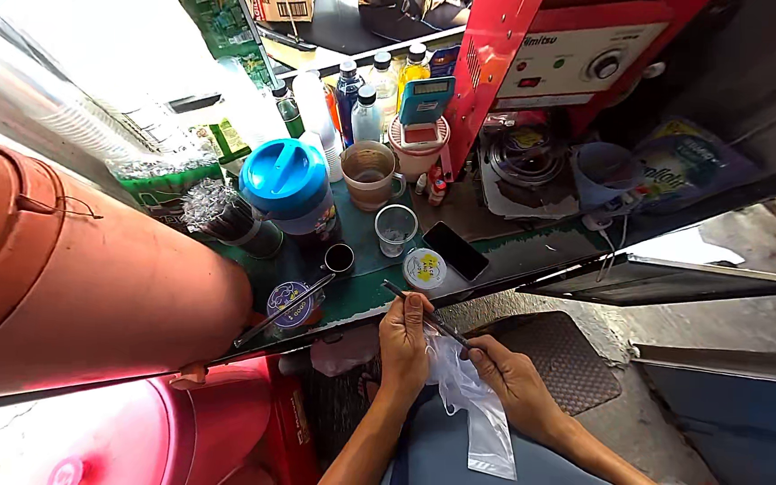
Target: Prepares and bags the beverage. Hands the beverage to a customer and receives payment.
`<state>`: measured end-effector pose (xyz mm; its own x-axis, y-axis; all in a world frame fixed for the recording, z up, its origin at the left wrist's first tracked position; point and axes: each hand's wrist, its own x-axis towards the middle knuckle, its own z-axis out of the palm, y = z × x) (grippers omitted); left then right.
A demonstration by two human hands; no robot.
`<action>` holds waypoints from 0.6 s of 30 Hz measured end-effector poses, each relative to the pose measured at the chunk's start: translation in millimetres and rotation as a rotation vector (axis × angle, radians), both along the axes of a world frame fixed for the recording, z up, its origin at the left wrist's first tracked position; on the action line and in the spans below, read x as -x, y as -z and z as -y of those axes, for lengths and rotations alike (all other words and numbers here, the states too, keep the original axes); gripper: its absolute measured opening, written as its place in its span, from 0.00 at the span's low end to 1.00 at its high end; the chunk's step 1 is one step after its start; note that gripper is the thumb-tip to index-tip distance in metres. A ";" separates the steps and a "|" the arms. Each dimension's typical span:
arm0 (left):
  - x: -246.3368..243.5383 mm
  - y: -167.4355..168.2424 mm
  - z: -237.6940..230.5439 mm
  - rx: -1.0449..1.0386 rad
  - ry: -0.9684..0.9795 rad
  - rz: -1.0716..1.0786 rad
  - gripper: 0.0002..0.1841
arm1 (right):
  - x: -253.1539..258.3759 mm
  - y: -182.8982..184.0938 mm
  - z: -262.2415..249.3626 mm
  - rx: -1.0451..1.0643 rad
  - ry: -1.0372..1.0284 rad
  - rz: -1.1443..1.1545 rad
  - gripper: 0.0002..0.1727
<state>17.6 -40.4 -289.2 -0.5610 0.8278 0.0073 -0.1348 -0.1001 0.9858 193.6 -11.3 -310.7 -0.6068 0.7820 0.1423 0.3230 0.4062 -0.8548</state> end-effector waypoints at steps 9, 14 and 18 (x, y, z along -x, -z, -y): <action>-1.9 -3.4 9.5 0.001 0.132 0.117 0.18 | 6.1 -4.1 -4.6 0.076 -0.051 -0.063 0.22; -0.3 -5.5 12.2 0.006 0.215 0.157 0.19 | 17.4 -12.5 -10.4 0.252 -0.091 -0.114 0.19; 2.8 -4.0 13.6 -0.072 0.163 0.205 0.18 | 18.0 -19.5 -21.1 0.356 -0.151 -0.138 0.18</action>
<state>14.8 -54.0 -285.2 -0.4159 0.9089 -0.0303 -0.3508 -0.1297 0.9274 175.6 9.8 -291.2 -0.7127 0.7006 -0.0332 0.1549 0.1111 -0.9817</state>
